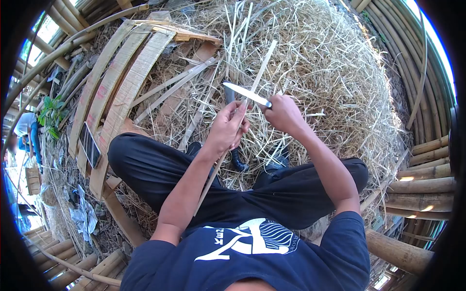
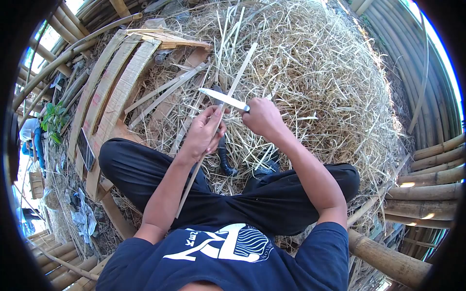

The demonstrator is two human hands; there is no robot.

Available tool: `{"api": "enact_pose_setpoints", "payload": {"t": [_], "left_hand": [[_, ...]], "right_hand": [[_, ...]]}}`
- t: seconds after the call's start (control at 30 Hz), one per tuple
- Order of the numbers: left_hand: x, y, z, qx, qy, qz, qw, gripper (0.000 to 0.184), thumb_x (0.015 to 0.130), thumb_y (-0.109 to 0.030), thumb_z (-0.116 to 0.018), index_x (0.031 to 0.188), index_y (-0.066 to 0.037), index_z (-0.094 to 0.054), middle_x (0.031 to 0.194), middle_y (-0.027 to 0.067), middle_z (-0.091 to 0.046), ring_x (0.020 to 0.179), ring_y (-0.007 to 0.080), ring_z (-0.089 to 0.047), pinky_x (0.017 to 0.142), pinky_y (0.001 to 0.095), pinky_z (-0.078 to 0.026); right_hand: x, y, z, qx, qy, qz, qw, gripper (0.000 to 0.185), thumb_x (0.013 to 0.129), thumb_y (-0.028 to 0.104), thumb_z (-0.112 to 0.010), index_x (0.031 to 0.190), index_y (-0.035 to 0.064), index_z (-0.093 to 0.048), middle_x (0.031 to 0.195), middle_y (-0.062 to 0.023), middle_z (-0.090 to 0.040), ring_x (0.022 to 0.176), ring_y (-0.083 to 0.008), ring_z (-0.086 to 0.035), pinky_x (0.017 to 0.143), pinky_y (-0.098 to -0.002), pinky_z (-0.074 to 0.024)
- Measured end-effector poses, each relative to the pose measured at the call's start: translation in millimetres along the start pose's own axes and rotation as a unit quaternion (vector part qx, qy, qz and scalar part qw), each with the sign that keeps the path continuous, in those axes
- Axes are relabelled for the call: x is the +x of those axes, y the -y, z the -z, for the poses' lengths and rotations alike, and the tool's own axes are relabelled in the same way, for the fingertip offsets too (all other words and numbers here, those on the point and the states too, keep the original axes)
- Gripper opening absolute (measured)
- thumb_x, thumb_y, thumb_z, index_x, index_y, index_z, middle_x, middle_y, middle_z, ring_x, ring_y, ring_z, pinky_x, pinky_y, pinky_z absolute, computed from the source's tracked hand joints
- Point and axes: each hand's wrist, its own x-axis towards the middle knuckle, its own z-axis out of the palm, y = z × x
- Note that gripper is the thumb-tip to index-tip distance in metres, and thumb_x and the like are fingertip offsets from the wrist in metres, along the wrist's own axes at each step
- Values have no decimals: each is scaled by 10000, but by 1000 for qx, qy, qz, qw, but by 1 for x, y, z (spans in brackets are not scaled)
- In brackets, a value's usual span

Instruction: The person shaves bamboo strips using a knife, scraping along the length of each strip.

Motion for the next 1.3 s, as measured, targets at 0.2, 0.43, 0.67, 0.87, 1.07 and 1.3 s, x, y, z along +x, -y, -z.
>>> {"api": "enact_pose_setpoints", "payload": {"t": [0.2,0.43,0.67,0.87,1.07,1.3], "left_hand": [[2,20,10,-45,21,8,999,257,1029,-257,-422,1106,-31,-517,591,-28,-398,307,32,-282,286,198,-240],[0,22,12,-53,22,21,998,235,1030,-241,-420,1102,-44,-525,556,-63,-326,322,13,-270,288,189,-221],[-4,33,7,-53,16,48,997,199,1030,-206,-417,1097,-61,-537,566,-88,-317,352,0,-233,316,187,-191],[-33,31,6,-30,62,60,996,203,998,-185,-495,1098,-20,-555,572,-59,-393,348,19,-300,315,188,-239],[1,32,16,28,-17,33,999,245,991,-169,-506,1165,-17,-587,604,-27,-500,371,27,-392,345,184,-306],[8,41,7,352,-137,-174,909,123,898,-51,-561,897,42,-641,613,166,-599,505,279,-589,523,365,-452]], "right_hand": [[0,-6,-23,4,34,0,999,267,764,186,-593,760,-70,-667,690,-288,-623,681,-419,-645,697,-467,-525],[1,-3,-26,-15,34,31,999,263,732,178,-586,697,-73,-657,635,-286,-606,625,-426,-637,646,-464,-532],[21,-23,-34,-83,36,-33,995,229,748,156,-570,737,-48,-674,735,-265,-653,702,-364,-677,667,-438,-540],[70,-205,37,14,-181,-333,925,356,787,234,-575,983,-48,-671,954,-244,-682,888,-339,-686,771,-431,-529],[51,-106,13,91,-68,-217,970,321,803,208,-569,926,-71,-670,803,-231,-669,699,-256,-662,697,-385,-540],[8,-12,-35,-48,116,-54,991,269,721,135,-567,781,-111,-657,772,-298,-648,749,-410,-669,747,-453,-548]]}}
